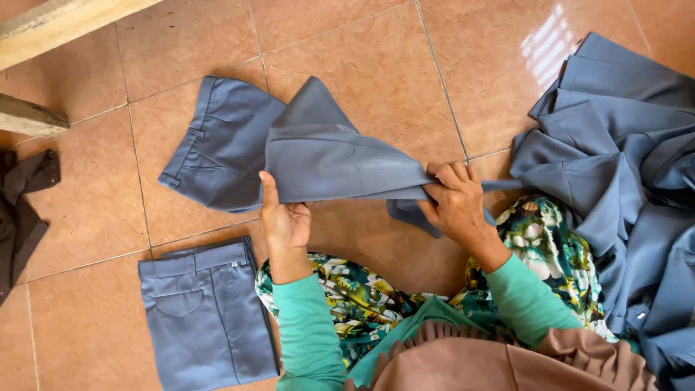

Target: A person sits on the floor and efficiently folds multiple pairs of grey pants, placing them into a neat stack.

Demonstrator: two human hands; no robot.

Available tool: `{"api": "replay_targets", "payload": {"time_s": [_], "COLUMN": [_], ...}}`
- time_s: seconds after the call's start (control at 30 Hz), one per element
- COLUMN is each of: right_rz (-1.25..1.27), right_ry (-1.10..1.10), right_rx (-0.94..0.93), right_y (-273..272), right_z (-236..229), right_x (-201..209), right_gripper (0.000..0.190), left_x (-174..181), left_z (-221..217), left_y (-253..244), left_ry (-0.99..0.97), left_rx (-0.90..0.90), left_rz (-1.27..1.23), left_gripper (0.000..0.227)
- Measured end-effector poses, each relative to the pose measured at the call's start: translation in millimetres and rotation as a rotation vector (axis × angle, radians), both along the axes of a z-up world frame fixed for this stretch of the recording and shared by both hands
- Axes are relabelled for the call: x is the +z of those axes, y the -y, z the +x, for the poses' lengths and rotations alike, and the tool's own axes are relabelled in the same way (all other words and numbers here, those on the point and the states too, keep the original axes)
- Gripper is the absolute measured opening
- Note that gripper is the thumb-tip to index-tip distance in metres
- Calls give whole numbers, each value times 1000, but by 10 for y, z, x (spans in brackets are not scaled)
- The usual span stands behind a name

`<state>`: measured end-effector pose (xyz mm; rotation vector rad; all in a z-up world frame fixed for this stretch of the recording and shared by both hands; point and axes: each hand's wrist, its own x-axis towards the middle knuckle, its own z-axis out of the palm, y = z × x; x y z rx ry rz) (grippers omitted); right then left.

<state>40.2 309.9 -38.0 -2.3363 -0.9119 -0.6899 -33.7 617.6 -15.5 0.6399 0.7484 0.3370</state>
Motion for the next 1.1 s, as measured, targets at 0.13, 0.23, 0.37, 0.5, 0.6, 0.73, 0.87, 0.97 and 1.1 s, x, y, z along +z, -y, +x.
{"api": "replay_targets", "payload": {"time_s": [0.13, 0.23, 0.37, 0.5, 0.6, 0.73, 0.87, 0.97, 1.1], "right_rz": [-10, 19, 71, 109, 182, -12, 75, 191, 181], "right_ry": [68, 86, 93, 60, -59, -274, -272, -287, -475], "right_rx": [115, 145, 182, 191, 233, 263, 228, 184, 129], "right_y": [-146, -164, -231, -201, -110, -58, 16, 58, 30], "right_z": [88, 201, 243, 206, 167, 247, 397, 451, 389], "right_x": [120, 299, 467, 268, 610, 779, 617, 265, -405], "right_gripper": [34, 35, 32, 30, 34, 23, 16, 12, 31], "left_x": [280, 393, 378, 643, 711, 573, 301, 38, -33], "left_z": [-3, 9, 3, -3, -48, 61, 52, 28, 139], "left_y": [-70, -178, -429, -354, -391, -389, -343, -390, -517], "left_ry": [47, 81, 126, 87, 14, -14, -57, -79, -59], "left_rx": [67, 84, 119, 119, 118, 59, 89, 112, 142], "left_rz": [21, 51, 91, 173, 266, 330, 223, 188, 170], "left_gripper": [44, 42, 41, 43, 45, 48, 49, 50, 52]}}
